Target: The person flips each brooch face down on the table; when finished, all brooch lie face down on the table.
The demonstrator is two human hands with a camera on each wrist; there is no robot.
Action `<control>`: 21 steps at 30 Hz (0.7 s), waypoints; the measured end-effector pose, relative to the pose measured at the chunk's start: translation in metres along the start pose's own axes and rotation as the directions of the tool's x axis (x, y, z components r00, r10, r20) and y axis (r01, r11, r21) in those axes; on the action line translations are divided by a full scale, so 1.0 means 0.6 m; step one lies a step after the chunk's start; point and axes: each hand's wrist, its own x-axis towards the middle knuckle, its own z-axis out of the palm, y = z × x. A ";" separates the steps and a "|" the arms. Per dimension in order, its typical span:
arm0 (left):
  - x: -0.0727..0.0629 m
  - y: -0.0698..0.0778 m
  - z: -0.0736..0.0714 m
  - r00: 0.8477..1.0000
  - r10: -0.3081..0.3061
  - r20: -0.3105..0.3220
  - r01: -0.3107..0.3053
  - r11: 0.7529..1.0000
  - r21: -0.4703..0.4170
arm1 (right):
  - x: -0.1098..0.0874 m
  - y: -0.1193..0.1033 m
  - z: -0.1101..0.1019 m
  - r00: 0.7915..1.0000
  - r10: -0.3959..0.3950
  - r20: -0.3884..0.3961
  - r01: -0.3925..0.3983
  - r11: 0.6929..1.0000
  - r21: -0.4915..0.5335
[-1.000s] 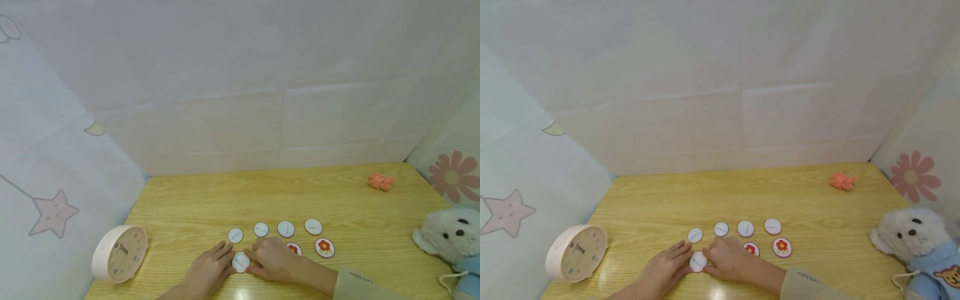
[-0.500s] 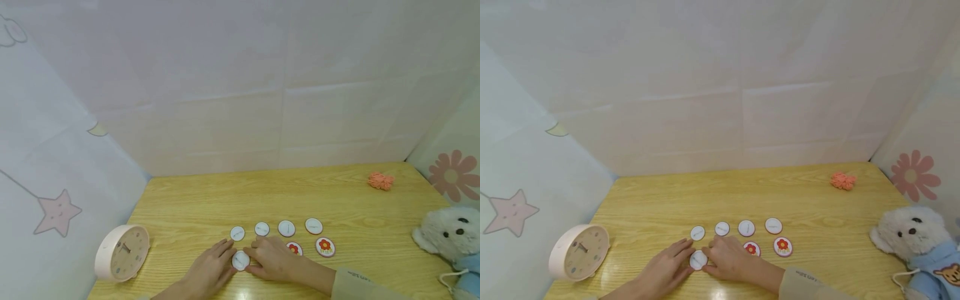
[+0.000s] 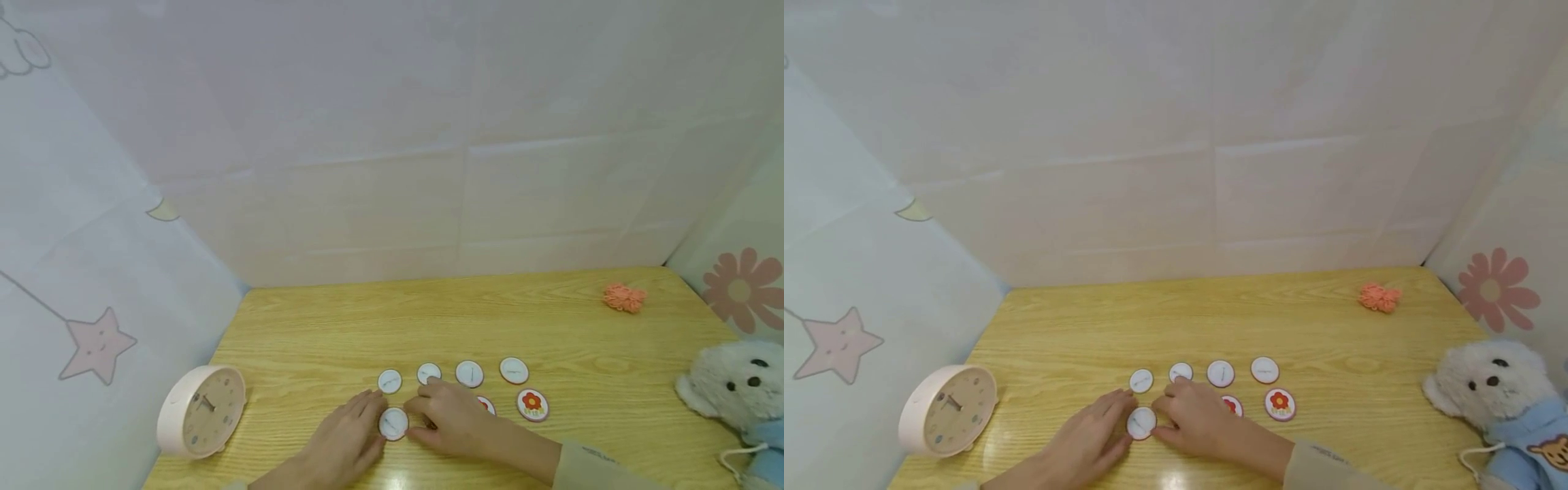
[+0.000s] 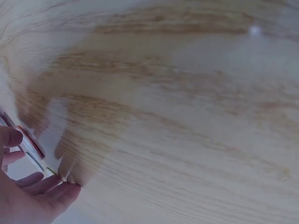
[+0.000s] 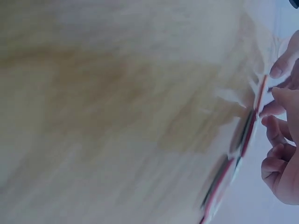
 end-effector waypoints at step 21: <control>0.112 0.092 0.021 0.990 0.096 0.098 -0.109 0.986 0.128 | -0.101 0.031 -0.078 0.998 0.052 -0.030 -0.056 0.988 -0.143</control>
